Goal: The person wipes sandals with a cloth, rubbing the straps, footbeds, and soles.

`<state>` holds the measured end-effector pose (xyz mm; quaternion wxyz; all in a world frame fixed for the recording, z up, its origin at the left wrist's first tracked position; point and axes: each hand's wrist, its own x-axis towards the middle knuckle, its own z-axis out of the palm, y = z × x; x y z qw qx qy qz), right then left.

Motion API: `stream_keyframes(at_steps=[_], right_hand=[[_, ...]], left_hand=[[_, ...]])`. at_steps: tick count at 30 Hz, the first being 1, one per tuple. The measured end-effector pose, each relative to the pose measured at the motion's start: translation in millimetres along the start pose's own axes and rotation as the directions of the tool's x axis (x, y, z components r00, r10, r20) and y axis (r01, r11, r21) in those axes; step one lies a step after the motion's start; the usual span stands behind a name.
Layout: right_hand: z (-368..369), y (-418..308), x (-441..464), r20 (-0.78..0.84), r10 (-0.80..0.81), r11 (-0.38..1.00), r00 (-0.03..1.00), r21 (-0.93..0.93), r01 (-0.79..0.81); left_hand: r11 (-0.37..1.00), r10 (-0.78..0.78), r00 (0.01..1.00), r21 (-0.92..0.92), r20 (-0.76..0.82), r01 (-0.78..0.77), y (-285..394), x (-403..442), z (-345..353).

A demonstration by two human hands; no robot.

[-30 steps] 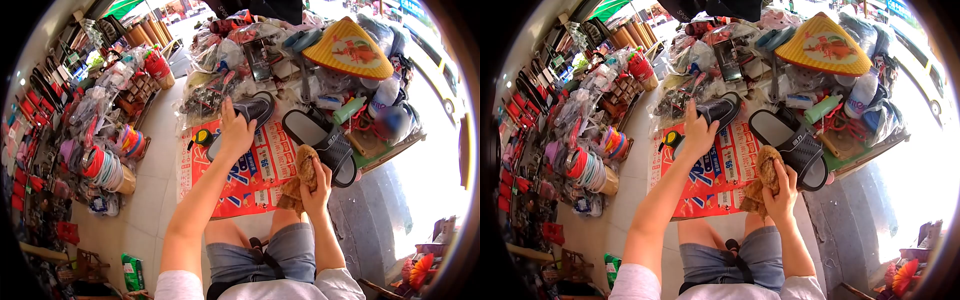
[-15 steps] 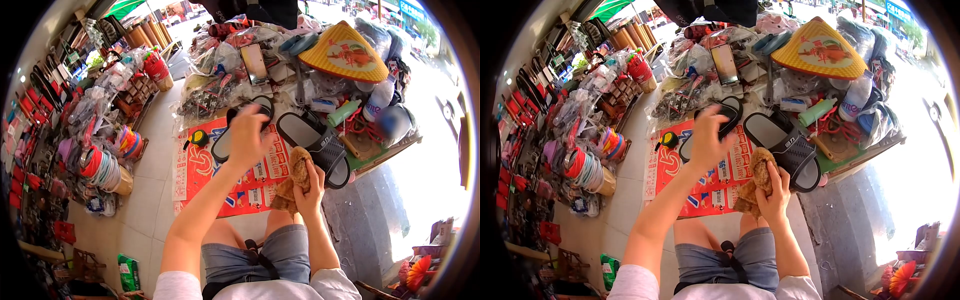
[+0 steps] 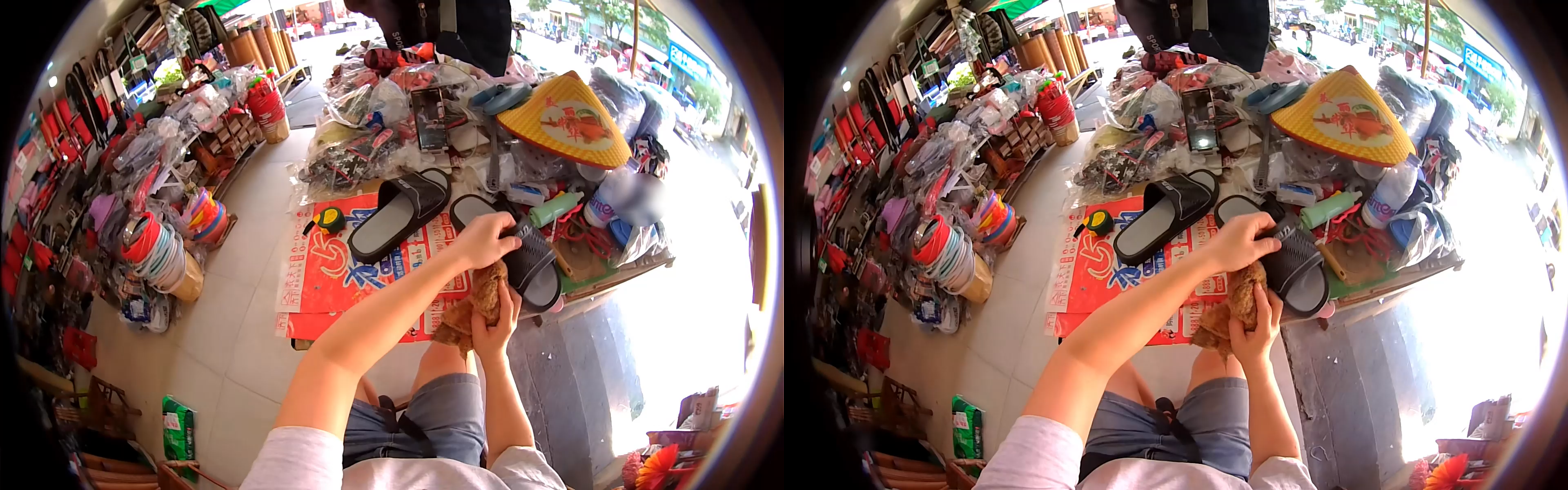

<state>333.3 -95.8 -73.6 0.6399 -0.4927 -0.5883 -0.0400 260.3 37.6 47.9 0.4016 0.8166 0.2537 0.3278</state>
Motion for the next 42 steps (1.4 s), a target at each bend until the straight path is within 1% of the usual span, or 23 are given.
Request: stream_keyframes(at_steps=[1,2,4,5,6,7,9,11,13,16,19,21,23,26,27,28,29,33,37,39,40,41,42], right_hand=[[0,2,0,-0.004,-0.036,0.999,0.999,-0.018,0.036],[-1,2,-1,-0.006,-0.071,0.997,0.997,-0.038,0.07],[-3,4,-2,0.002,-0.067,0.998,0.998,-0.014,0.067],[-3,4,-2,0.007,-0.069,0.998,0.998,0.01,0.069],[-4,3,-1,0.008,-0.079,0.997,0.997,0.008,0.079],[-4,2,0,0.008,-0.075,0.997,0.997,0.004,0.075],[-4,1,2,0.006,-0.088,0.996,0.996,0.001,0.088],[-6,1,2,0.014,-0.078,0.997,0.997,0.003,0.078],[-6,-2,3,0.031,-0.068,0.998,0.997,0.006,0.068],[-6,-8,5,0.036,-0.01,1.0,0.999,-0.012,0.011],[-6,-8,5,0.034,0.018,1.0,0.999,-0.011,-0.018],[-5,-9,7,0.038,0.015,1.0,0.999,-0.024,-0.014],[-5,-14,12,0.065,0.099,0.995,0.993,-0.037,-0.097],[-1,-22,22,0.096,0.178,0.982,0.979,0.046,-0.183],[0,-30,26,0.105,0.207,0.971,0.973,0.102,-0.217],[5,-45,33,0.117,0.157,0.976,0.981,0.135,-0.172],[8,-57,35,0.122,0.15,0.978,0.981,0.129,-0.166],[24,-88,42,0.231,-0.114,0.989,0.966,0.121,0.088],[29,-111,37,0.221,-0.171,0.976,0.96,0.174,0.134],[36,-117,34,0.217,-0.198,0.968,0.956,0.198,0.156],[42,-119,33,0.308,-0.218,0.971,0.926,0.167,0.173],[47,-120,32,0.395,-0.233,0.971,0.889,0.137,0.194],[52,-116,30,0.509,-0.143,0.99,0.849,0.06,0.13]], left_hand=[[0.995,0.043,0.991,-0.079,-0.13,-0.053,1,-4,-3],[0.989,0.07,0.984,-0.115,-0.165,-0.09,-2,-4,-9],[0.994,0.083,0.95,-0.039,-0.301,-0.099,20,-19,-32],[0.999,-0.029,0.931,-0.043,-0.365,0.015,43,-35,-48],[0.965,-0.143,0.918,-0.26,-0.37,0.045,42,-43,-59],[0.936,-0.238,0.902,-0.332,-0.361,0.114,49,-58,-75],[0.826,-0.235,0.87,-0.56,-0.434,-0.056,53,-89,-91],[0.784,-0.254,0.856,-0.614,-0.451,-0.091,62,-123,-110],[0.632,-0.244,0.826,-0.73,-0.508,-0.262,72,-151,-119],[0.639,-0.296,0.811,-0.735,-0.505,-0.225,73,-192,-136],[0.606,-0.432,0.74,-0.774,-0.516,-0.186,48,-218,-139],[0.471,-0.557,0.691,-0.86,-0.461,-0.194,14,-228,-137],[0.365,-0.611,0.717,-0.923,-0.336,-0.121,-23,-236,-130],[0.353,-0.638,0.715,-0.934,-0.286,-0.058,-22,-234,-122],[0.378,-0.552,0.78,-0.922,-0.295,-0.081,-12,-227,-126],[0.402,-0.46,0.835,-0.909,-0.301,-0.107,-8,-223,-127],[0.395,-0.458,0.835,-0.912,-0.304,-0.115,-10,-224,-126],[0.445,-0.536,0.766,-0.89,-0.354,-0.1,7,-224,-117],[0.405,-0.45,0.848,-0.91,-0.28,-0.086,22,-227,-103],[0.346,-0.48,0.872,-0.934,-0.095,0.088,-3,-222,-90],[0.226,-0.484,0.875,-0.968,-0.012,0.112,-14,-218,-85],[0.221,-0.484,0.875,-0.969,-0.011,0.109,-21,-218,-86],[0.171,-0.487,0.873,-0.977,0.028,0.127,-27,-219,-90]])
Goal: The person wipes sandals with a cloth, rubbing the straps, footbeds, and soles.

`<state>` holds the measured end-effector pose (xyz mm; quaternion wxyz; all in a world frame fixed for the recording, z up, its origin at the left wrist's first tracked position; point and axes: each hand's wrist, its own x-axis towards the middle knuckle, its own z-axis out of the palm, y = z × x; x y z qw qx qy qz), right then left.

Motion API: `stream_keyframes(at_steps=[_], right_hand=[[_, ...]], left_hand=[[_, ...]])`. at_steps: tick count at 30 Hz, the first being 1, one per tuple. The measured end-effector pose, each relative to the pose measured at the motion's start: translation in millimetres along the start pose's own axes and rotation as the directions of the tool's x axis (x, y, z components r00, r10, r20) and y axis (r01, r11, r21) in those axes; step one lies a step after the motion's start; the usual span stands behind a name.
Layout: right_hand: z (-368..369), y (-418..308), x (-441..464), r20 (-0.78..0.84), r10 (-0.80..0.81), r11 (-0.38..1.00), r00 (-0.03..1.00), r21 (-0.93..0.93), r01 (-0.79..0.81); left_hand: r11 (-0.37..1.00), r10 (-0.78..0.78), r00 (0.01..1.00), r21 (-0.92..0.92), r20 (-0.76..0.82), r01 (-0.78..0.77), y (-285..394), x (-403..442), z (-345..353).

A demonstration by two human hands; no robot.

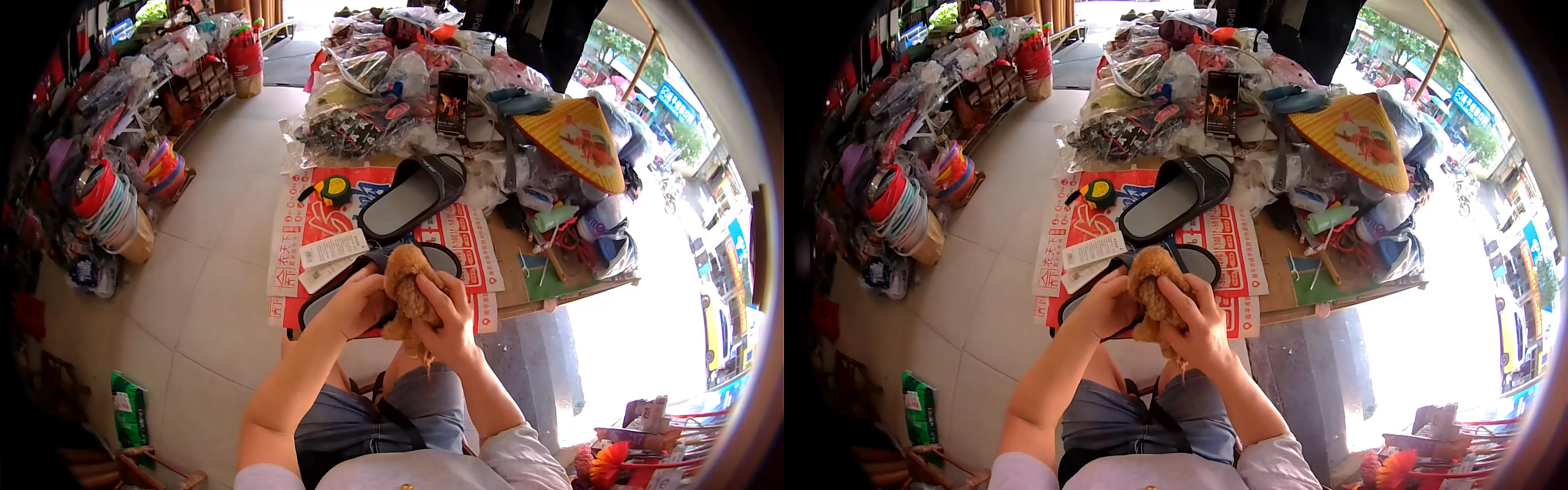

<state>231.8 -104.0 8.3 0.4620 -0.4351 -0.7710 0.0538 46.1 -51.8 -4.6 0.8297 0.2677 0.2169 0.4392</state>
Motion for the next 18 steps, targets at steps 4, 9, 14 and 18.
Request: stream_keyframes(at_steps=[4,9,14,18], right_hand=[[-20,16,9,-0.052,0.098,0.986,0.994,-0.133,-0.104],[-36,21,13,-0.118,0.145,0.986,0.982,-0.066,-0.153],[-27,-24,13,0.178,0.037,0.997,0.983,0.065,-0.05],[-21,27,1,0.012,0.198,0.974,0.98,0.107,-0.198]], left_hand=[[0.997,-0.009,1.0,-0.08,0.028,0.011,-6,0,-1],[0.995,-0.02,0.999,-0.094,0.035,0.023,-8,2,-5],[0.998,0.003,0.998,-0.062,0.058,0.0,-10,-3,-9],[0.997,0.034,0.997,-0.071,0.068,-0.029,-6,-4,0]])
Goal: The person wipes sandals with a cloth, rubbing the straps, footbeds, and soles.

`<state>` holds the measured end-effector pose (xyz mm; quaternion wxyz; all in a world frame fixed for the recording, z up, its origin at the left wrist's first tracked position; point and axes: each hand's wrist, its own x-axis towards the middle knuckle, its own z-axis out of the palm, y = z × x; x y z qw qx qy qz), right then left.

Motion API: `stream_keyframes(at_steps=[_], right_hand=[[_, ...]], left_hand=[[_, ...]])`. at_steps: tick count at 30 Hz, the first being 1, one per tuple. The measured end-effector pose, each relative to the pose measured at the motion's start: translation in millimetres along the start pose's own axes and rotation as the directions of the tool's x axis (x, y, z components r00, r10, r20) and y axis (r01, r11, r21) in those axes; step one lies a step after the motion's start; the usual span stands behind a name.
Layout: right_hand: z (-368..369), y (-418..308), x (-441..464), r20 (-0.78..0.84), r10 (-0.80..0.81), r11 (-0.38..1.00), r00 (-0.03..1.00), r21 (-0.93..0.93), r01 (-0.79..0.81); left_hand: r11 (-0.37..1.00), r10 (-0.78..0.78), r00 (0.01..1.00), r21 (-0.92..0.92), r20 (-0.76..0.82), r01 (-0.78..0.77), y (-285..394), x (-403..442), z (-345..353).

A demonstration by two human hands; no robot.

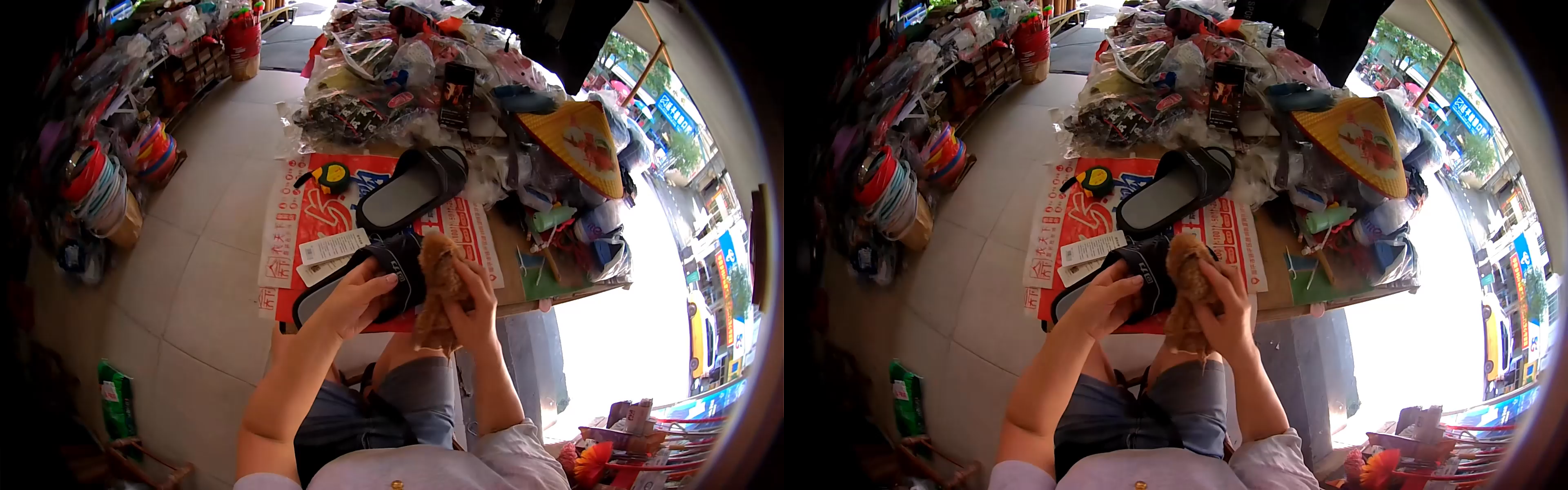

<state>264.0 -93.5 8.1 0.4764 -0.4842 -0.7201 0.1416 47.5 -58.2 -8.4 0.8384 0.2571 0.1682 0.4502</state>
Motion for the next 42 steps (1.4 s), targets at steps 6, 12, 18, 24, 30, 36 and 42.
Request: stream_keyframes(at_steps=[6,12,18,24,30,36,42], right_hand=[[-14,-9,1,-0.142,-0.019,0.992,0.99,-0.126,0.001],[17,-16,-2,0.047,-0.205,0.977,0.978,-0.049,0.208],[-17,17,2,-0.078,0.039,0.97,0.996,-0.238,-0.057],[16,-31,29,-0.179,-0.029,0.999,0.983,-0.032,0.024],[43,-19,38,-0.166,-0.286,0.945,0.944,-0.209,0.25],[-21,-23,59,0.615,-0.32,0.865,0.72,-0.12,0.488],[-24,10,51,0.629,-0.387,0.693,0.674,-0.284,0.663]], left_hand=[[0.997,-0.049,0.996,0.048,-0.069,0.053,0,0,-1],[1.0,-0.014,0.999,0.001,0.049,0.014,-5,1,-21],[0.999,-0.042,0.998,0.03,-0.05,0.044,2,-1,1],[0.997,-0.045,0.996,0.053,-0.075,0.049,1,-1,1],[0.998,-0.044,0.998,0.031,-0.044,0.046,4,-2,-2],[0.999,-0.037,0.999,0.011,0.029,0.037,0,-1,-5],[0.998,-0.054,0.998,0.028,-0.02,0.055,3,0,3]])
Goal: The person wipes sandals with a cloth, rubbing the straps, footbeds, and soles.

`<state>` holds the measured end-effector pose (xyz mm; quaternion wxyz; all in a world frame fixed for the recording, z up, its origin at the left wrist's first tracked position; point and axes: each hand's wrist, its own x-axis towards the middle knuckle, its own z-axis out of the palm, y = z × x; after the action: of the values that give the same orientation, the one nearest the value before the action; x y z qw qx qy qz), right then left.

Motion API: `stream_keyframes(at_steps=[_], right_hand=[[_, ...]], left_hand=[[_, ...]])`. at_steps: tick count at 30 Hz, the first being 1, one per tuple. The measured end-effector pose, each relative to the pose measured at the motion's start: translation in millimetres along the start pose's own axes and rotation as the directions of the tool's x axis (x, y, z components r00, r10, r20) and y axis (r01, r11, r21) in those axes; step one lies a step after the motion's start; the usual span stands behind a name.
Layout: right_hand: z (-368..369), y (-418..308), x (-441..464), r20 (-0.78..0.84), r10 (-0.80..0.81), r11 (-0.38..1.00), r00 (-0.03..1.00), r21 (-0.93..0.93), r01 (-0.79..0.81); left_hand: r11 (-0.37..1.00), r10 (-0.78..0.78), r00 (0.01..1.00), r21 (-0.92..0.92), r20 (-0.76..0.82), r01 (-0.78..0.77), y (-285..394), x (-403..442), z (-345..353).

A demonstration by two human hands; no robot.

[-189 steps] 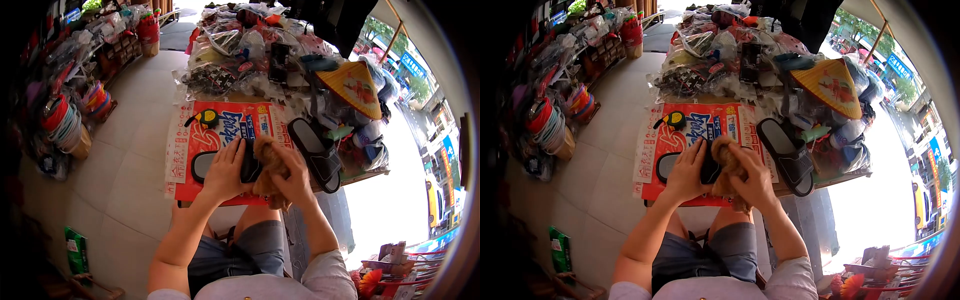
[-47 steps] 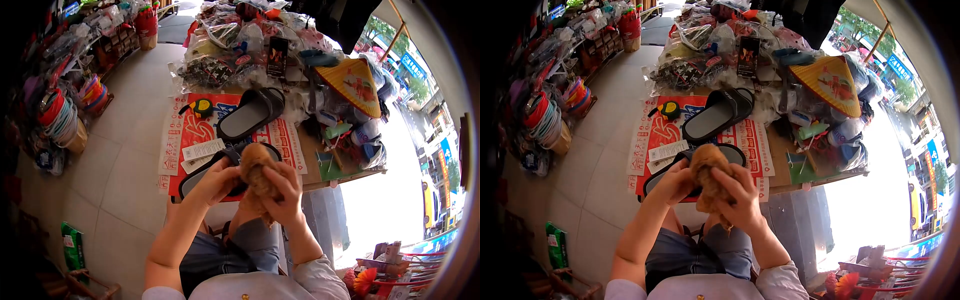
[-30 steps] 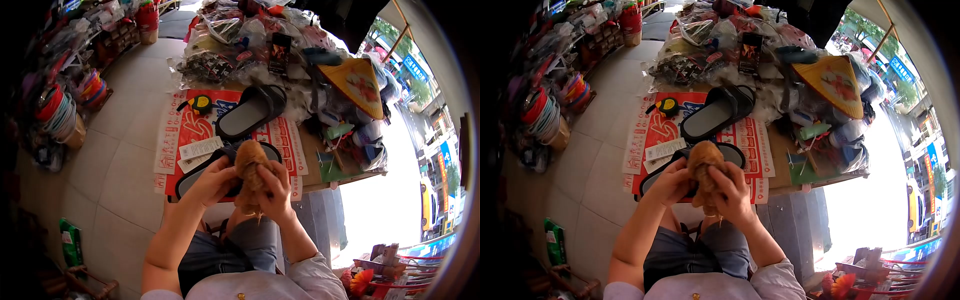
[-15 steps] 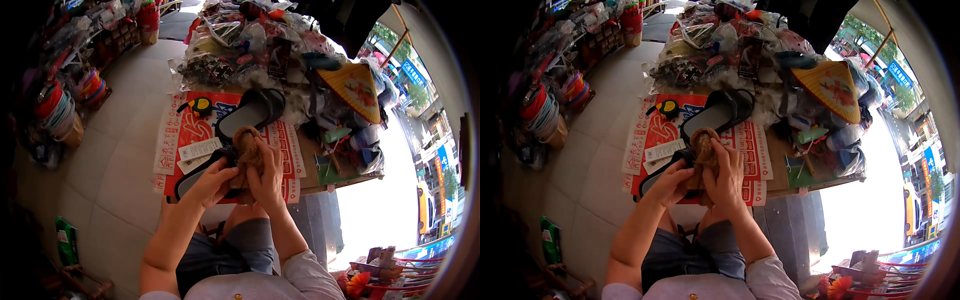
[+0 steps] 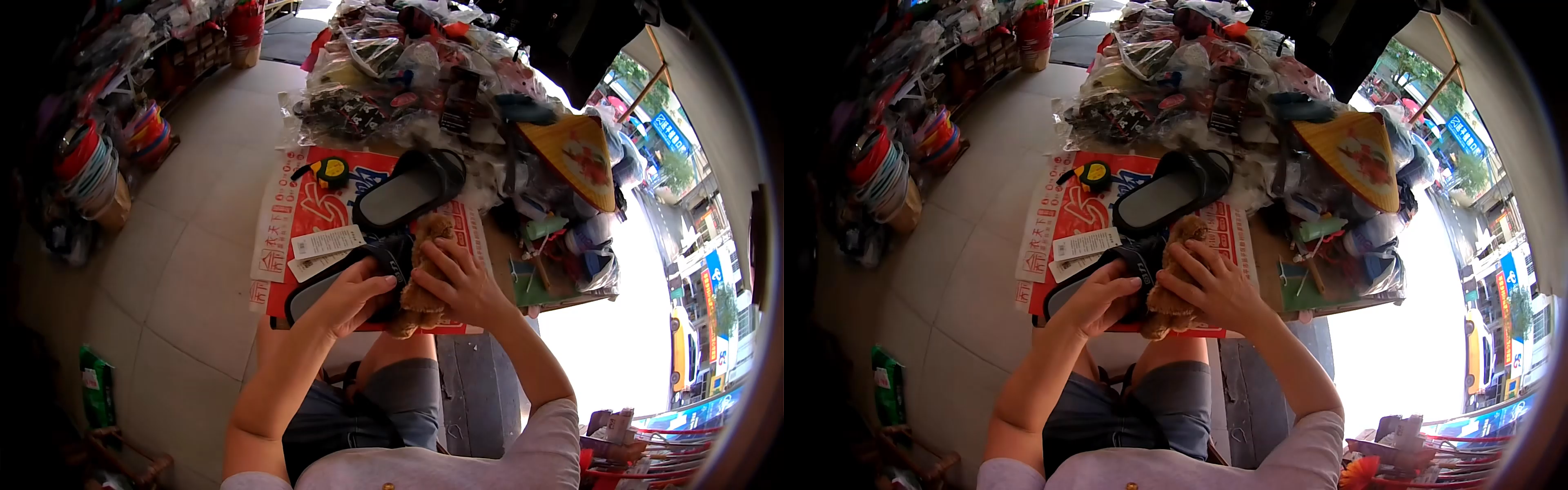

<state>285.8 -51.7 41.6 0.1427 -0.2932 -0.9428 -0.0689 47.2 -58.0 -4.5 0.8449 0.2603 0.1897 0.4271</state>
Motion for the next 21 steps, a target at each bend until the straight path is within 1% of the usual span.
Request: stream_keyframes(at_steps=[2,3,5,6,7,8,9,10,11,13,14,15,17,18,19,20,21], right_hand=[[3,7,3,-0.088,-0.069,0.998,0.994,-0.021,0.067],[1,6,7,-0.094,-0.073,0.997,0.993,-0.019,0.072],[-11,2,13,-0.202,-0.017,0.996,0.979,-0.086,0.0],[-15,1,18,-0.29,0.04,0.996,0.956,-0.066,-0.061],[-23,-2,23,-0.293,0.039,0.996,0.955,-0.069,-0.062],[-32,-5,27,-0.366,0.182,0.979,0.913,-0.015,-0.202],[-39,-8,31,-0.427,0.321,0.942,0.846,0.05,-0.332],[-39,-12,37,-0.445,0.432,0.895,0.785,0.103,-0.434],[-32,-16,42,-0.443,0.438,0.892,0.783,0.104,-0.44],[-8,-21,52,-0.273,0.495,0.869,0.825,0.142,-0.474],[4,-25,57,-0.203,0.455,0.889,0.867,0.165,-0.428],[14,-23,60,-0.098,0.445,0.858,0.89,0.331,-0.392],[12,-17,53,-0.197,0.328,0.881,0.924,0.417,-0.223],[11,-12,49,-0.195,0.325,0.881,0.926,0.417,-0.221],[13,-5,42,-0.24,0.183,0.923,0.953,0.375,-0.083],[15,0,37,-0.276,0.039,0.944,0.96,0.324,0.055],[18,2,34,-0.27,0.042,0.946,0.962,0.321,0.048]], left_hand=[[1.0,0.01,1.0,0.007,-0.012,-0.01,0,1,-1],[1.0,0.011,1.0,-0.011,-0.008,-0.011,-1,1,-3],[1.0,0.009,1.0,-0.025,-0.007,-0.009,-2,0,-6],[1.0,-0.013,0.999,-0.002,-0.033,0.012,-1,1,-7],[0.999,-0.034,0.998,0.019,-0.058,0.035,0,2,-7],[0.999,-0.033,0.998,0.021,-0.054,0.034,1,2,-5],[0.999,-0.024,0.998,0.019,-0.057,0.025,1,1,-3],[1.0,-0.018,0.998,0.016,-0.06,0.019,1,0,-1],[1.0,-0.024,0.998,0.016,-0.059,0.025,1,-1,0],[0.998,-0.032,0.997,0.051,-0.073,0.036,4,-2,0],[0.998,-0.034,0.997,0.056,-0.073,0.038,2,-2,-1],[0.999,-0.005,0.997,0.048,-0.077,0.009,-1,-2,-3],[0.999,0.035,0.996,0.04,-0.084,-0.032,-1,-1,-5],[0.999,0.033,0.998,0.029,-0.061,-0.031,-2,0,-5],[1.0,0.027,0.999,0.017,-0.035,-0.026,-3,1,-4],[1.0,0.023,0.999,0.011,-0.03,-0.023,-3,2,-4],[0.999,0.022,0.999,0.044,-0.03,-0.02,-2,2,-3]])
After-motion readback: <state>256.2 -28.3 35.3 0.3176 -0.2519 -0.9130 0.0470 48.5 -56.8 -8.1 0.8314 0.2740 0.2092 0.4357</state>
